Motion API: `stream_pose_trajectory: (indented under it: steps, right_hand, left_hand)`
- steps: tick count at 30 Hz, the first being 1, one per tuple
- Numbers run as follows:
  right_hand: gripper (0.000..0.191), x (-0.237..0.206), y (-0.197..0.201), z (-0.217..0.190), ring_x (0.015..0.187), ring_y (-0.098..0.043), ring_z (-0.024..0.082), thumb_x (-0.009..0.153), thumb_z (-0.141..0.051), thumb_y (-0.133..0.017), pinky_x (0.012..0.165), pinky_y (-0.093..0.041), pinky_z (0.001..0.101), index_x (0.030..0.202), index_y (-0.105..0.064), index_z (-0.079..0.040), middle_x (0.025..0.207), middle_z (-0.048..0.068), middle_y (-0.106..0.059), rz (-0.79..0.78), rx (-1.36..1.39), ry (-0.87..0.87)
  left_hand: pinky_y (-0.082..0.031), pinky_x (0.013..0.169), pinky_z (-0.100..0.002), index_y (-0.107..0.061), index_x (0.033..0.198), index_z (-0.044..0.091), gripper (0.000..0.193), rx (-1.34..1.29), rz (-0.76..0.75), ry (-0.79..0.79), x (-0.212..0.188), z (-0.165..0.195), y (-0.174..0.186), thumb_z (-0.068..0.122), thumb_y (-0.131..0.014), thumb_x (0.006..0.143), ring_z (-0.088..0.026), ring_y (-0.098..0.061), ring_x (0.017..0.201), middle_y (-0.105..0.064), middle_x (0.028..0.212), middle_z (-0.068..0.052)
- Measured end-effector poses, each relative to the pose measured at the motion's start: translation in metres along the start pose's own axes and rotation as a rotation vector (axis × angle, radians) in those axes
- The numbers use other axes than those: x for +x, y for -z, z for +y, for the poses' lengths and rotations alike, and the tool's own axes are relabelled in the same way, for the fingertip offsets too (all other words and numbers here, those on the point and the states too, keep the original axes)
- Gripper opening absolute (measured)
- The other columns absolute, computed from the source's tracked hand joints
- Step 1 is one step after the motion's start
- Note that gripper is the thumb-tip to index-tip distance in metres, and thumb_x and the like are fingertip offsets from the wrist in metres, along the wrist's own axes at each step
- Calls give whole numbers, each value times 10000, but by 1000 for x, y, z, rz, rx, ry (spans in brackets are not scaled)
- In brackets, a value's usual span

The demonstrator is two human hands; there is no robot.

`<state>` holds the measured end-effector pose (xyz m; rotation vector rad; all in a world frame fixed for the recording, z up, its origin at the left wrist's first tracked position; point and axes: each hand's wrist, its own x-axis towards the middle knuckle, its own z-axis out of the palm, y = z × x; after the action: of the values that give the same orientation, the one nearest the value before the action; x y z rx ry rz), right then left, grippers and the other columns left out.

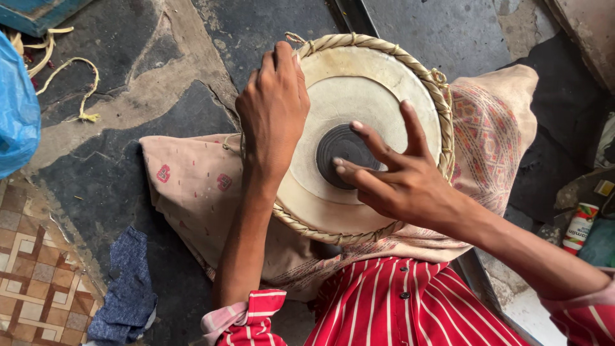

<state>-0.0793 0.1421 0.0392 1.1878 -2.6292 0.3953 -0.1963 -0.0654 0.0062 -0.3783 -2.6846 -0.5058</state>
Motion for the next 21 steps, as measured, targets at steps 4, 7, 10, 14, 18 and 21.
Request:
stream_pose_trajectory:
  steps: [4,7,10,14,18,21]
  right_hand:
    - [373,3,0,-2,1447,-517,381,931,-151,-747,1262,-61,672,1296,-709,-85,1067,47,-803,5,-74,-64]
    - [365,-2,0,-2,1411,-542,391,897,-112,-733,1250,-67,684,1260,-711,-82,1041,77,-793,21,-67,-132]
    - [366,-12,3,-1,1380,-578,357,853,-65,-721,1244,-58,700,1217,-726,-100,902,130,-750,13,14,-146]
    - [326,-14,4,0,1410,-568,358,842,-55,-715,1249,-51,700,1164,-726,-106,861,158,-720,-14,103,-88]
    - [347,-2,2,1,1433,-531,368,864,-72,-723,1237,-45,693,1211,-730,-79,933,55,-778,-22,56,-8]
    - [303,6,-1,-2,1469,-502,365,958,-171,-761,1271,-41,677,1245,-707,-93,1150,28,-806,30,-67,-17]
  left_hand:
    - [-575,591,-449,-546,1065,43,173,-8,9,-7,-2,0,-1,213,-527,1090,-344,-739,818,-701,949,-146]
    - [-574,593,-452,-546,1064,47,172,-18,24,-5,-1,-2,-3,217,-530,1089,-344,-737,810,-704,956,-139]
    - [-574,571,-439,-546,1075,40,173,-23,20,-15,-1,-3,-3,212,-532,1088,-340,-739,805,-699,948,-142]
    - [-574,552,-428,-545,1075,34,163,-13,23,-23,-2,-1,-2,196,-533,1088,-335,-744,805,-700,948,-141]
    - [-570,535,-431,-545,1049,39,160,21,14,-15,0,0,-3,194,-536,1089,-330,-745,791,-701,941,-144]
    - [-580,564,-429,-545,1070,41,161,10,32,-28,0,-1,-3,201,-537,1089,-331,-745,806,-695,943,-143]
